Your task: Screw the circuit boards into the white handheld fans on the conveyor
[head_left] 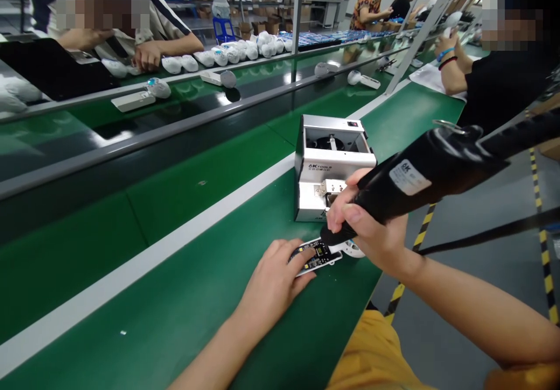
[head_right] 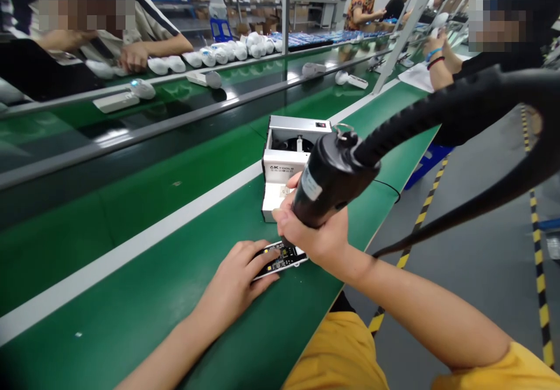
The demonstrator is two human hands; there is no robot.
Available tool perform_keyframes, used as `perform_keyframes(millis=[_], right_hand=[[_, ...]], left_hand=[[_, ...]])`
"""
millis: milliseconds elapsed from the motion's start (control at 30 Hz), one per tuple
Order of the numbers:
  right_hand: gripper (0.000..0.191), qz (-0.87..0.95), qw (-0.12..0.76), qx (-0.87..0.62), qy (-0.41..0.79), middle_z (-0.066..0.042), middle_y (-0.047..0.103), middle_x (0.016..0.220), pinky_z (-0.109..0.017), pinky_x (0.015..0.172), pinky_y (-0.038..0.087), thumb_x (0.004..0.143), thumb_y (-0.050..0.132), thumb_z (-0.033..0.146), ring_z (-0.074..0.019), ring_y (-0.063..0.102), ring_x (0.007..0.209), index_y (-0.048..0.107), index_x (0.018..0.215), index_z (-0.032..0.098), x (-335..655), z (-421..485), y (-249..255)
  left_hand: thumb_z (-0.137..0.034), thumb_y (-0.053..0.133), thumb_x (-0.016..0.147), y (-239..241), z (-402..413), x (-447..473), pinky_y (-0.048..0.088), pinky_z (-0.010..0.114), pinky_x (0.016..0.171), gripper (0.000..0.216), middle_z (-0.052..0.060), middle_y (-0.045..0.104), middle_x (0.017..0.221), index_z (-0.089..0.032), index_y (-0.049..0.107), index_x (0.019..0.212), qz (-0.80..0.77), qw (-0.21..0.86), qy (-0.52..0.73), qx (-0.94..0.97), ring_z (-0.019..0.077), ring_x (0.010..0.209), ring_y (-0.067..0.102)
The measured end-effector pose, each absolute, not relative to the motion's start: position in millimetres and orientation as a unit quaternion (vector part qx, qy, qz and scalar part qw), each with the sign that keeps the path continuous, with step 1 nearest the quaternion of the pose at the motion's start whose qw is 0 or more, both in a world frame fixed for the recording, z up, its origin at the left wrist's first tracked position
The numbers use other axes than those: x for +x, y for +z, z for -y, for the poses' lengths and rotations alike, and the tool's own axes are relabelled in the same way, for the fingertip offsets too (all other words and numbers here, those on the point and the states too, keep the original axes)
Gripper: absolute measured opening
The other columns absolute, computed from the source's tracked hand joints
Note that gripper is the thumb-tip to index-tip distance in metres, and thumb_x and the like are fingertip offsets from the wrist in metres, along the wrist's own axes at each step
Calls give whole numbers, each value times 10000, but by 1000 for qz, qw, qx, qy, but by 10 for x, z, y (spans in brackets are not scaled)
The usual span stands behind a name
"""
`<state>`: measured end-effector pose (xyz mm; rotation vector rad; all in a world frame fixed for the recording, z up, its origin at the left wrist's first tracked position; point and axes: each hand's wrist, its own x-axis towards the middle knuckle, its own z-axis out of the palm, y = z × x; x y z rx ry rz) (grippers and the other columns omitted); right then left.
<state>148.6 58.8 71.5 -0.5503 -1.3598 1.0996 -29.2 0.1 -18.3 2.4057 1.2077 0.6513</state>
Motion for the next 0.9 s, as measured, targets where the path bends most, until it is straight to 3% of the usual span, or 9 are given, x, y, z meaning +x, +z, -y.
perform_keyframes(millis=[533, 733, 900], right_hand=[[219, 577, 603, -245, 494, 51, 592, 610, -286, 489, 496, 839, 698, 204, -129, 550, 479, 554, 1001, 238, 1454, -674, 628], [348, 600, 581, -243, 493, 52, 597, 636, -296, 497, 502, 816, 716, 231, -139, 562, 490, 526, 1108, 230, 1453, -674, 649], [278, 562, 678, -279, 383, 45, 589, 614, -347, 539, 497, 824, 688, 234, -167, 554, 498, 555, 1069, 246, 1574, -613, 1046]], left_hand=[[-301, 616, 920, -206, -16, -294, 496, 425, 862, 358, 91, 566, 1230, -223, 525, 1257, -433, 184, 229, 852, 260, 1005, 510], [-310, 600, 933, -190, -15, -301, 496, 422, 876, 340, 94, 570, 1229, -229, 530, 1256, -431, 182, 233, 853, 253, 1009, 518], [-246, 673, 879, -178, -24, -297, 514, 435, 852, 391, 90, 577, 1218, -236, 536, 1245, -435, 177, 218, 855, 266, 1000, 526]])
